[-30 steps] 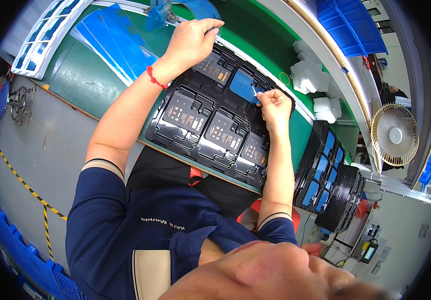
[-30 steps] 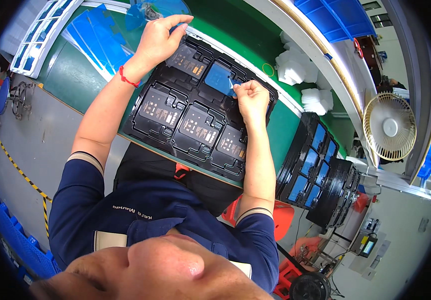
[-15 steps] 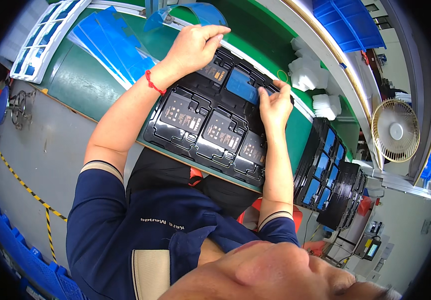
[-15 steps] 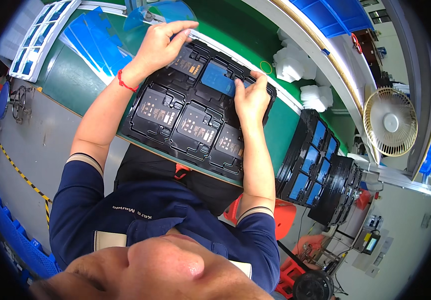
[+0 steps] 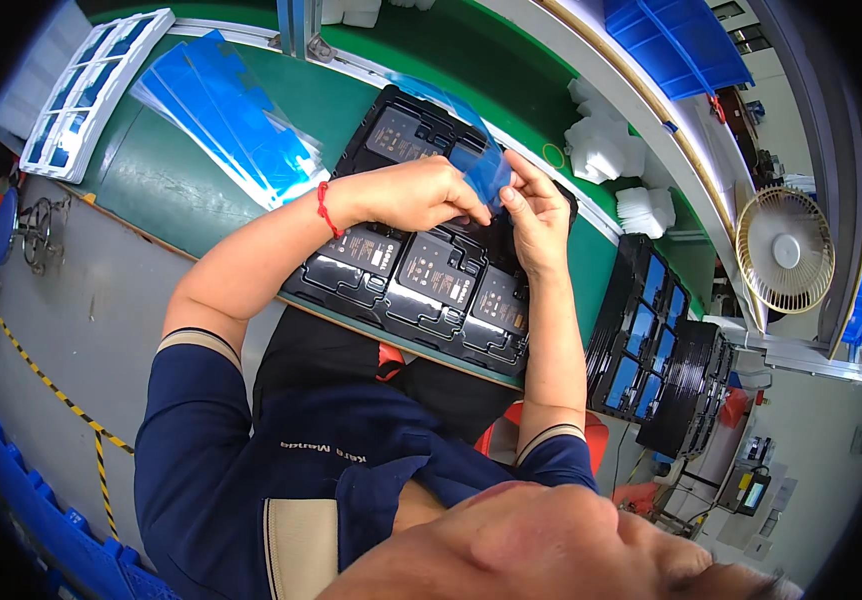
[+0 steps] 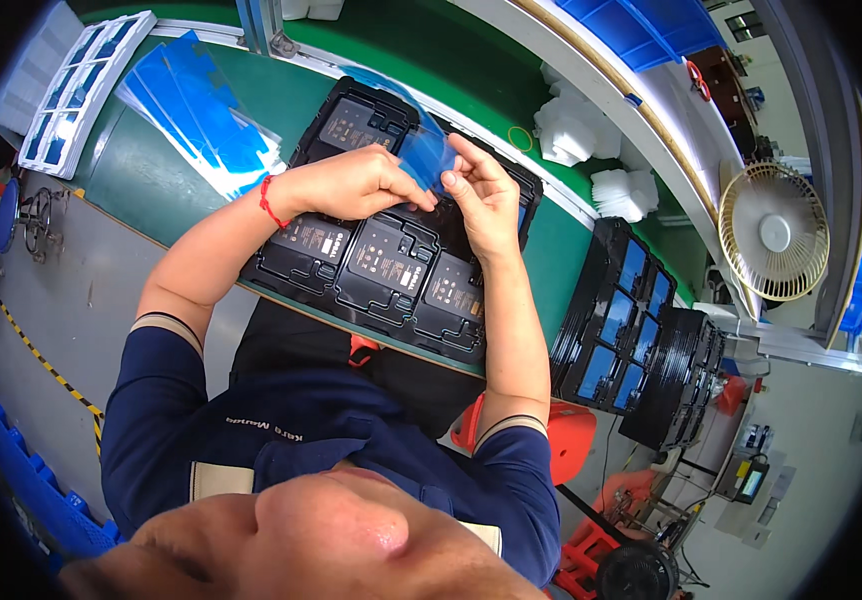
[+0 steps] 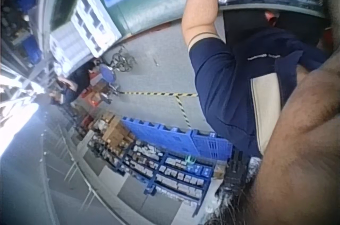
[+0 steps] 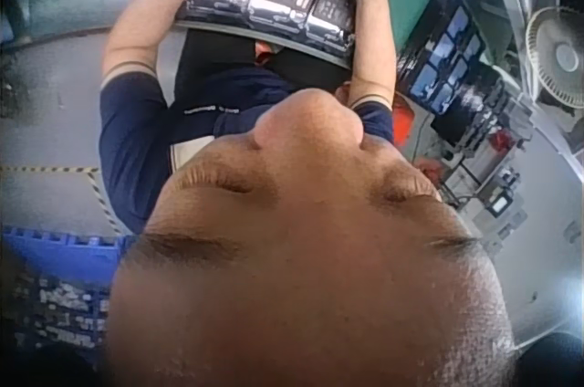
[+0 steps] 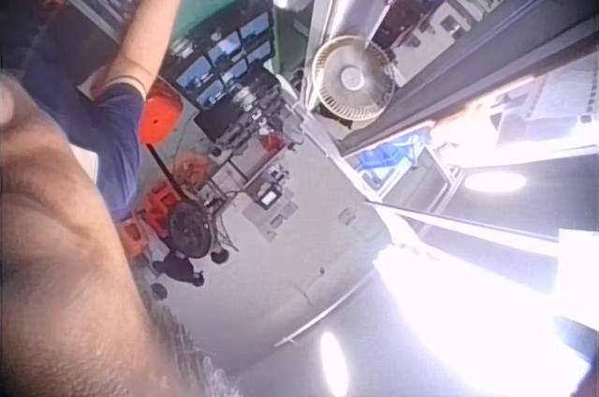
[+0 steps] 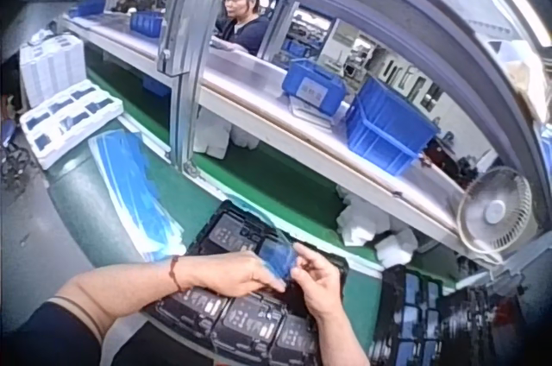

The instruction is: The person applies blue adhesive foam strips to black battery modules arranged in a tray. They peel the backing from each strip and press it onto the module surface, repeating the process across multiple units.

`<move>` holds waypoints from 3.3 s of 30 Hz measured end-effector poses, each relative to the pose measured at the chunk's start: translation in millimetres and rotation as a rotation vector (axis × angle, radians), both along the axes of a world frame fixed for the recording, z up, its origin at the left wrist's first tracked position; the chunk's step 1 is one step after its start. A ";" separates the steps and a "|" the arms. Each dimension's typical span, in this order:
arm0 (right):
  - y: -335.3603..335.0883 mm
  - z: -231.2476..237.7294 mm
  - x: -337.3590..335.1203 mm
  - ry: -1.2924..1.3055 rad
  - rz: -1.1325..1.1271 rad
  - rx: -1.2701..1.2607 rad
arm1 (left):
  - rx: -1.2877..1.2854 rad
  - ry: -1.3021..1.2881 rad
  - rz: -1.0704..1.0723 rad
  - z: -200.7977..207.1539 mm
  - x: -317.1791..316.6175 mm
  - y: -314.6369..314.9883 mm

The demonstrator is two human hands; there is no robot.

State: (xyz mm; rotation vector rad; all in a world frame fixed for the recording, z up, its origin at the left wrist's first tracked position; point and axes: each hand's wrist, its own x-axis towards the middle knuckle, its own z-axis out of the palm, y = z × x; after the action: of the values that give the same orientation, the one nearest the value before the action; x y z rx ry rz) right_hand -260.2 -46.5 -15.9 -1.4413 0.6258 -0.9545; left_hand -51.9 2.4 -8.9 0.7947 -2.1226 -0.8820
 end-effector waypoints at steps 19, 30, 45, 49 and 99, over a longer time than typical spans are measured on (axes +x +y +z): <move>3.0 4.0 0.5 -0.026 -0.064 -0.211 | 0.047 0.053 0.302 -2.9 3.8 -6.5; -32.8 2.7 -28.9 -0.687 -0.263 0.289 | -0.176 -0.063 0.674 -2.8 4.6 -7.0; 9.4 14.7 5.3 0.120 -0.178 -0.131 | -0.192 0.071 0.446 -9.6 4.3 -10.4; -6.3 4.9 -10.0 0.174 -0.234 0.121 | -0.079 0.154 0.521 -6.5 5.5 -10.1; 105.8 6.8 -118.5 0.469 -0.361 0.398 | 0.108 0.230 0.635 10.1 9.3 -10.1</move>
State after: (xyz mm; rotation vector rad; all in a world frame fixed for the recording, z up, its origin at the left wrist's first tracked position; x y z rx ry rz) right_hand -378.7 59.3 -9.0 -1.2113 1.3784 -0.7043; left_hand -42.6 -7.7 1.1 1.2606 -1.4897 -0.6991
